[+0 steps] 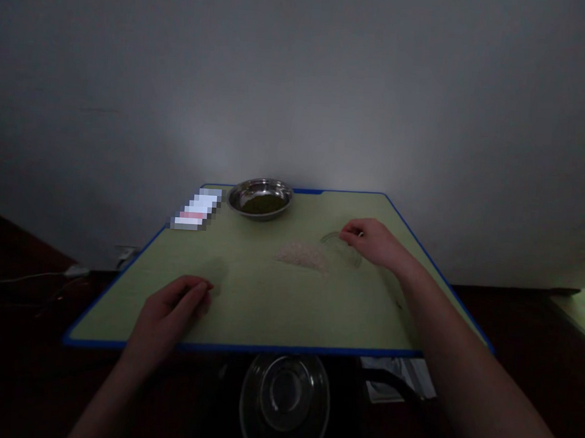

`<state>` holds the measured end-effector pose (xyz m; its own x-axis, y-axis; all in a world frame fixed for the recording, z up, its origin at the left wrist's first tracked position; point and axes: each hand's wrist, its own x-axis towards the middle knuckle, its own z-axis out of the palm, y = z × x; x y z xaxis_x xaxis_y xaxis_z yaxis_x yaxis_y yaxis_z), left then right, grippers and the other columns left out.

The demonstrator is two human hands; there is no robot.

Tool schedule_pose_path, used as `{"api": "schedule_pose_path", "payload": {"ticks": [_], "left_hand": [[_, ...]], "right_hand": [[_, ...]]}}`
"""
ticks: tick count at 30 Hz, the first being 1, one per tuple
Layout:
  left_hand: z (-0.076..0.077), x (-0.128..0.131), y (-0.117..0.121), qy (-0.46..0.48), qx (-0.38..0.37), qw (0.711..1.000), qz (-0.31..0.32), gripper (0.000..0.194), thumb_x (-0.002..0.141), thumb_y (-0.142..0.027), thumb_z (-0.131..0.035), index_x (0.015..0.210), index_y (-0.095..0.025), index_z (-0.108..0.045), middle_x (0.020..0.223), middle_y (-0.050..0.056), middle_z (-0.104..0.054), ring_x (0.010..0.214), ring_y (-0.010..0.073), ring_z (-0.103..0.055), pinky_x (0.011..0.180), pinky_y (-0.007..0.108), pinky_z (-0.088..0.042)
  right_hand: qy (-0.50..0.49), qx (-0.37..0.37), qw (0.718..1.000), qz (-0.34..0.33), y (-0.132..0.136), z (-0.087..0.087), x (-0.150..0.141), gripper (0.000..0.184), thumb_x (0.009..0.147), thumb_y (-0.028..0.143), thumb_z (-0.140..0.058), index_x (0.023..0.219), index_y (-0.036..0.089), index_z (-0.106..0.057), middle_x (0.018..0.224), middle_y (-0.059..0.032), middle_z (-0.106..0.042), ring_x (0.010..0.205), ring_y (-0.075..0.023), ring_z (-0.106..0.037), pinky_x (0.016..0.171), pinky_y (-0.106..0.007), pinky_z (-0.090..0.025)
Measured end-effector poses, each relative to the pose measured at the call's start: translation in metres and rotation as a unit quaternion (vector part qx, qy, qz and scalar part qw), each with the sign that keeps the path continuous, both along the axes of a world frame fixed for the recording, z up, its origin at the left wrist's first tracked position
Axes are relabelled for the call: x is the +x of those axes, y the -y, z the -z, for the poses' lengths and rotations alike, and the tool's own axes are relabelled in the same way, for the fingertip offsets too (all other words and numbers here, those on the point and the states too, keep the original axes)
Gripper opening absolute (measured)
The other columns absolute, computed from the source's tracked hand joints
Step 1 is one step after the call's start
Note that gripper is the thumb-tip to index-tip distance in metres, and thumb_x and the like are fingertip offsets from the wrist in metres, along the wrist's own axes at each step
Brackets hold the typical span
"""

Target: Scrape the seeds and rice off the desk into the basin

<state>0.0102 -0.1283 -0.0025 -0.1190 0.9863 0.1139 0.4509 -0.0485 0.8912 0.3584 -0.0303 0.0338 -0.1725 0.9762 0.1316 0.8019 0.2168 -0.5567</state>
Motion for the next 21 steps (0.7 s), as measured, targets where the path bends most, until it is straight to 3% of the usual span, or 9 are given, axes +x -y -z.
{"api": "schedule_pose_path", "payload": {"ticks": [4,7,21], "left_hand": [[-0.002,0.001,-0.001,0.011,-0.003,1.0,-0.003,0.027,0.078,-0.043,-0.054,0.074,-0.018,-0.062,0.059,-0.002,-0.058,0.054,0.0122,-0.051,0.051,0.024,-0.04],[-0.002,0.001,-0.001,0.015,-0.009,1.0,-0.001,0.027,0.077,-0.044,-0.055,0.073,-0.018,-0.062,0.058,-0.002,-0.057,0.052,0.0121,-0.051,0.049,0.024,-0.039],[-0.002,0.001,-0.001,-0.003,0.001,1.0,0.002,0.024,0.079,-0.041,-0.054,0.074,-0.019,-0.062,0.06,-0.001,-0.058,0.053,0.0119,-0.051,0.05,0.024,-0.039]], "right_hand": [[0.004,-0.049,0.999,-0.003,-0.005,0.017,0.025,0.028,0.075,0.041,-0.052,0.071,0.016,-0.066,0.066,-0.0037,-0.063,0.061,-0.0164,-0.054,0.057,-0.028,-0.041],[0.029,-0.056,0.998,-0.01,0.002,0.024,0.027,0.028,0.077,0.04,-0.052,0.074,0.016,-0.067,0.066,-0.0036,-0.063,0.06,-0.0166,-0.055,0.057,-0.028,-0.041],[0.035,-0.072,0.99,-0.117,0.04,0.019,-0.053,0.019,0.084,0.024,-0.053,0.08,0.015,-0.069,0.073,-0.0046,-0.067,0.063,-0.0144,-0.055,0.059,-0.026,-0.039]]}}
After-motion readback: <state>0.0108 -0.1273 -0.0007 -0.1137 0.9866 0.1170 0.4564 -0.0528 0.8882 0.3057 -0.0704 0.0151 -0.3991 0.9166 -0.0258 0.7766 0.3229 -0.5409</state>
